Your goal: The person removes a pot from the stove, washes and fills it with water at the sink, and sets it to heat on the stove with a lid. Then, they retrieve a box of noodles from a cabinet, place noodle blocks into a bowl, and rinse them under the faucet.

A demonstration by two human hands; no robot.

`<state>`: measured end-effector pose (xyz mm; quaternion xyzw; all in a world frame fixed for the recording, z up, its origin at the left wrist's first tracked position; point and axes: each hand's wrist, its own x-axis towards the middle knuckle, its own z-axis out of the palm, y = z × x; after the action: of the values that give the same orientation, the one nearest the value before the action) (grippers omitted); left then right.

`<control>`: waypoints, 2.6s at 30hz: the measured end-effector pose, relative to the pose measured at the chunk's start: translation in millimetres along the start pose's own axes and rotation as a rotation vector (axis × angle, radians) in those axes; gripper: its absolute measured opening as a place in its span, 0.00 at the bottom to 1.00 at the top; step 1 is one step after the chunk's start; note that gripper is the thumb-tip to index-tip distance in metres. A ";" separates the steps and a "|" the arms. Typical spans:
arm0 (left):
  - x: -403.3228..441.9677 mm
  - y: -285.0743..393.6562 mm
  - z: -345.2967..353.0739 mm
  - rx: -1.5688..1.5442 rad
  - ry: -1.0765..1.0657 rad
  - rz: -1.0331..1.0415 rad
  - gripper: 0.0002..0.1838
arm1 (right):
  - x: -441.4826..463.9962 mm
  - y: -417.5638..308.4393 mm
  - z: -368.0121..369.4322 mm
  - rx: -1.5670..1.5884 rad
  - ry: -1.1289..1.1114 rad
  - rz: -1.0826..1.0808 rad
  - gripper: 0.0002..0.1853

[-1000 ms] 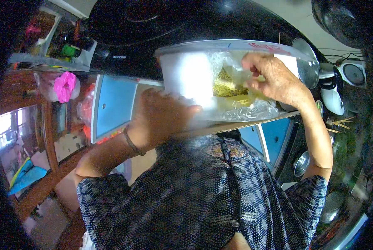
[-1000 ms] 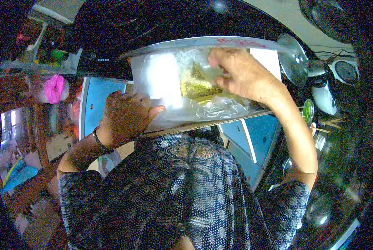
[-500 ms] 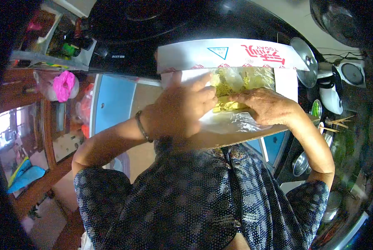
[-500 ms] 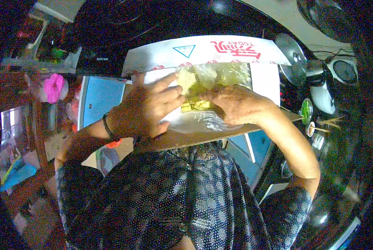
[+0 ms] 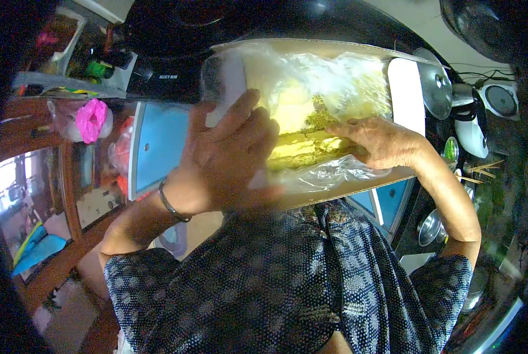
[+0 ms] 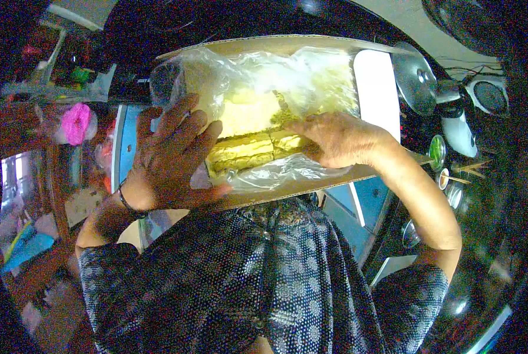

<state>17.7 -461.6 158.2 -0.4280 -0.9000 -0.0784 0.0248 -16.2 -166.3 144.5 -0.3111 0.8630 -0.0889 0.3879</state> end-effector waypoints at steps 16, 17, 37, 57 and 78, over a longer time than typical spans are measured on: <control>-14.4 5.8 2.9 -0.098 0.112 -0.148 0.47 | 12.9 -1.8 3.6 -0.108 0.039 -0.025 0.30; -14.9 6.4 4.1 -0.106 0.109 -0.167 0.48 | 14.4 -5.7 0.1 -0.116 0.026 -0.009 0.30; -13.4 7.9 2.9 -0.146 0.104 -0.107 0.52 | 27.8 -14.6 7.0 -0.383 0.123 0.005 0.30; -1.4 15.1 4.2 -0.088 0.021 -0.121 0.54 | 11.3 -16.2 -1.8 -0.351 0.176 0.062 0.32; 1.7 20.0 6.1 -0.067 0.023 -0.060 0.53 | -136.8 24.4 8.7 0.984 1.483 0.078 0.37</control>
<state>32.3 -446.9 154.8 -0.4005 -0.9090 -0.1142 0.0183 47.8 -63.4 213.0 0.0577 0.7662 -0.6148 -0.1781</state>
